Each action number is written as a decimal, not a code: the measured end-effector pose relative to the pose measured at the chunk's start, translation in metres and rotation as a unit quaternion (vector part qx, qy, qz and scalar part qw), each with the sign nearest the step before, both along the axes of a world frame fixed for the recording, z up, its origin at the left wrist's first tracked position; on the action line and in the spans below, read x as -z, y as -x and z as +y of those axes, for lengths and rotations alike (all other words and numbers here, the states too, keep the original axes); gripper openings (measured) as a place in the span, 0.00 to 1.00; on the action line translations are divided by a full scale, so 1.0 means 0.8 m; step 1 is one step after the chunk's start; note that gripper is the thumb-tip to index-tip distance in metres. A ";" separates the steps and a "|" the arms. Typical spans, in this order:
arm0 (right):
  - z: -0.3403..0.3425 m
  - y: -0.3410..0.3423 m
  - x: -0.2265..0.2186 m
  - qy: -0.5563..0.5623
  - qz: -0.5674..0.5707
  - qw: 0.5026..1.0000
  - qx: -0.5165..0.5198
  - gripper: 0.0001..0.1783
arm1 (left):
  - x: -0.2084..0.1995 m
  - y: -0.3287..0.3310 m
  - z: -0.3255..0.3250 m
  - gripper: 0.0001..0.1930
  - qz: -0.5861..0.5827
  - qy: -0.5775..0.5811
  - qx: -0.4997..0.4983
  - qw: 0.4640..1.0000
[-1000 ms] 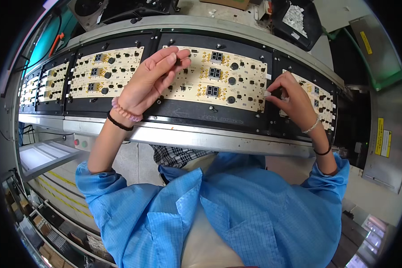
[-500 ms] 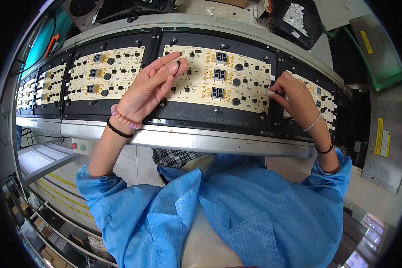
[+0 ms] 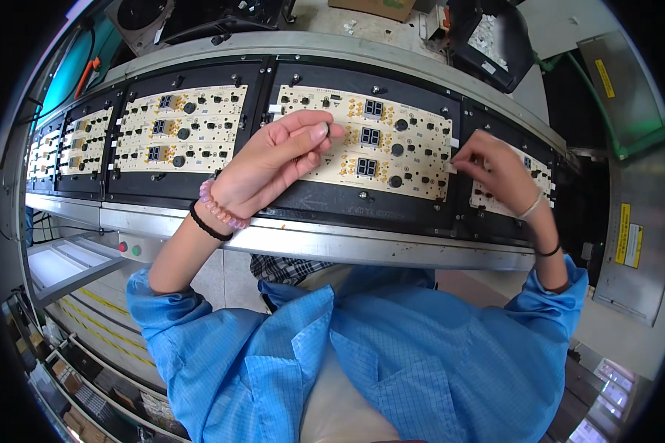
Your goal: Pick small electronic components from containers and place them onto circuit boards on a conveyor line.
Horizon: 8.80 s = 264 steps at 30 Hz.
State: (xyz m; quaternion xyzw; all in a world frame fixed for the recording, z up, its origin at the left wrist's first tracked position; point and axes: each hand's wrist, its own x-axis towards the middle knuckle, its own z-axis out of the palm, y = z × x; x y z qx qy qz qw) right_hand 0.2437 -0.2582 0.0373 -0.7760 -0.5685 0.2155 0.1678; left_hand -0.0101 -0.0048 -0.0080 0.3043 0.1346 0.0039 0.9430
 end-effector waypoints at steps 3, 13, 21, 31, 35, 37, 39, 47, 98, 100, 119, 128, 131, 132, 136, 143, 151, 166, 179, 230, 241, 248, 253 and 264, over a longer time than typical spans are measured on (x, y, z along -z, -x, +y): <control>0.012 -0.071 -0.007 -0.066 -0.025 0.994 0.088 0.06 | -0.001 0.010 0.004 0.14 -0.006 -0.004 0.005 1.000; 0.107 -0.320 0.058 -0.032 -0.436 0.890 0.130 0.22 | -0.006 0.016 -0.002 0.14 0.010 -0.025 0.043 0.999; 0.156 -0.372 0.149 0.038 -0.293 0.942 0.161 0.35 | -0.020 0.019 0.001 0.17 0.033 -0.062 0.070 0.995; 0.166 -0.332 0.125 0.044 -0.208 0.964 0.160 0.28 | -0.014 0.029 0.009 0.16 0.035 -0.049 0.077 0.995; 0.162 -0.327 0.122 0.026 -0.269 0.951 0.153 0.26 | -0.012 0.030 0.012 0.14 0.040 -0.046 0.081 0.995; 0.169 -0.320 0.115 0.049 -0.283 0.947 0.141 0.27 | -0.013 0.035 0.014 0.14 0.044 -0.046 0.076 0.995; 0.172 -0.319 0.109 0.104 -0.307 0.938 0.126 0.31 | -0.017 0.038 0.014 0.12 0.041 -0.070 0.081 0.993; 0.168 -0.326 0.126 0.013 -0.269 0.948 0.170 0.24 | -0.013 0.039 0.014 0.12 0.013 -0.046 0.081 0.996; 0.090 -0.025 -0.019 -0.150 0.828 0.486 0.233 0.22 | 0.010 -0.046 0.035 0.08 -0.105 -0.800 -0.016 0.591; 0.080 -0.028 -0.010 -0.140 0.839 0.479 0.215 0.21 | 0.008 -0.047 0.035 0.08 -0.105 -0.802 -0.006 0.587; 0.092 0.000 0.028 -0.129 0.849 0.483 0.169 0.20 | 0.005 -0.047 0.029 0.04 -0.099 -0.833 -0.019 0.544; 0.093 0.002 0.036 -0.139 0.856 0.488 0.104 0.15 | 0.007 -0.049 0.032 0.03 -0.099 -0.825 -0.002 0.556; 0.098 0.011 0.025 -0.138 0.839 0.497 0.174 0.14 | 0.006 -0.045 0.034 0.04 -0.104 -0.833 -0.007 0.543; 0.098 0.011 0.026 -0.139 0.838 0.497 0.175 0.14 | 0.006 -0.044 0.035 0.04 -0.110 -0.840 -0.013 0.532; 0.101 0.012 0.029 -0.143 0.823 0.532 0.142 0.12 | 0.007 -0.040 0.036 0.05 -0.103 -0.842 -0.015 0.529; 0.102 0.011 0.030 -0.154 0.830 0.516 0.145 0.11 | 0.008 -0.039 0.040 0.06 -0.114 -0.864 -0.018 0.490; 0.096 0.020 0.024 -0.154 0.808 0.549 0.145 0.12 | 0.007 -0.037 0.044 0.06 -0.110 -0.839 -0.007 0.533; 0.075 0.012 0.032 -0.180 0.791 0.558 0.179 0.13 | 0.003 -0.044 0.045 0.07 -0.139 -0.813 0.014 0.566; 0.079 0.018 0.036 -0.179 0.737 0.626 0.179 0.18 | 0.002 -0.039 0.047 0.07 -0.142 -0.814 0.019 0.563; 0.105 0.047 0.035 -0.148 0.636 0.735 0.183 0.17 | 0.000 0.004 0.065 0.05 -0.096 -0.763 0.085 0.633; 0.111 0.058 0.027 -0.149 0.537 0.805 0.203 0.27 | -0.011 0.011 0.071 0.07 -0.091 -0.771 0.045 0.629; 0.054 0.024 0.044 -0.102 0.546 0.819 0.147 0.21 | -0.022 0.019 0.078 0.05 -0.122 -0.791 0.004 0.599; 0.021 0.043 0.017 -0.048 0.365 0.888 0.275 0.18 | -0.031 0.013 0.082 0.08 -0.085 -0.794 0.002 0.602; -0.031 0.072 0.011 0.001 0.096 0.953 0.288 0.10 | -0.033 0.000 0.078 0.08 -0.058 -0.796 0.054 0.600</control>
